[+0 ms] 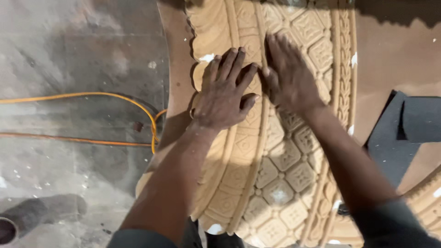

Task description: The person sands the intricate patterns of a large carved wooden furniture piece using a piece of sandpaper held in their hands, smoothing the surface and the crevices of the design.

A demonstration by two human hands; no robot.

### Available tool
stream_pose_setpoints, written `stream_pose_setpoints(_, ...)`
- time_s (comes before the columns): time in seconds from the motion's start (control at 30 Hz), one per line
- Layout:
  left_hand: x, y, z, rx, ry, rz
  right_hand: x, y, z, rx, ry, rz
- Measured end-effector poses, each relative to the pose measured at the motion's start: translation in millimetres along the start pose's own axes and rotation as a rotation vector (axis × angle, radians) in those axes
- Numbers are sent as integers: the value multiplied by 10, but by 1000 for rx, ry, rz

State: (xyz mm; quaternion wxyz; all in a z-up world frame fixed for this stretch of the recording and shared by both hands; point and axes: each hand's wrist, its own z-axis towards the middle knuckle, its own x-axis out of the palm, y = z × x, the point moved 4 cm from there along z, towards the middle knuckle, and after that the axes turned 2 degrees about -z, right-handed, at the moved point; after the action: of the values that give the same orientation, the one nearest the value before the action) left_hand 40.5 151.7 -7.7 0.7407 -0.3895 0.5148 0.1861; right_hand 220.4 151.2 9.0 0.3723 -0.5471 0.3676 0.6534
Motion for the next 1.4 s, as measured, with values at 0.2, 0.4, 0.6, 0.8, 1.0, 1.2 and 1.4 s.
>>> stream_pose_setpoints(0.2,-110,-55,-45,-39,28,-24,-402,707,-665,251,-56,324)
stream_pose_setpoints(0.4,-104,-53,-27,-49,18,-114,-154,414,-658,797,-256,137)
stream_pose_setpoints(0.6,-49,-20,-11,-32,31,-100,-45,476,-634,867,-414,226)
stream_pose_setpoints(0.8,-76,-21,-20,-25,3,-94,178,122,-167,637,-577,131)
stream_pose_setpoints(1.0,-40,-33,-20,-62,96,-93,470,-559,754,530,-641,52)
stream_pose_setpoints(1.2,-54,-19,-1,-18,3,-129,79,147,65,460,-611,-29)
stream_pose_setpoints(1.4,-52,-24,12,-31,71,-142,436,-502,692,557,-634,111)
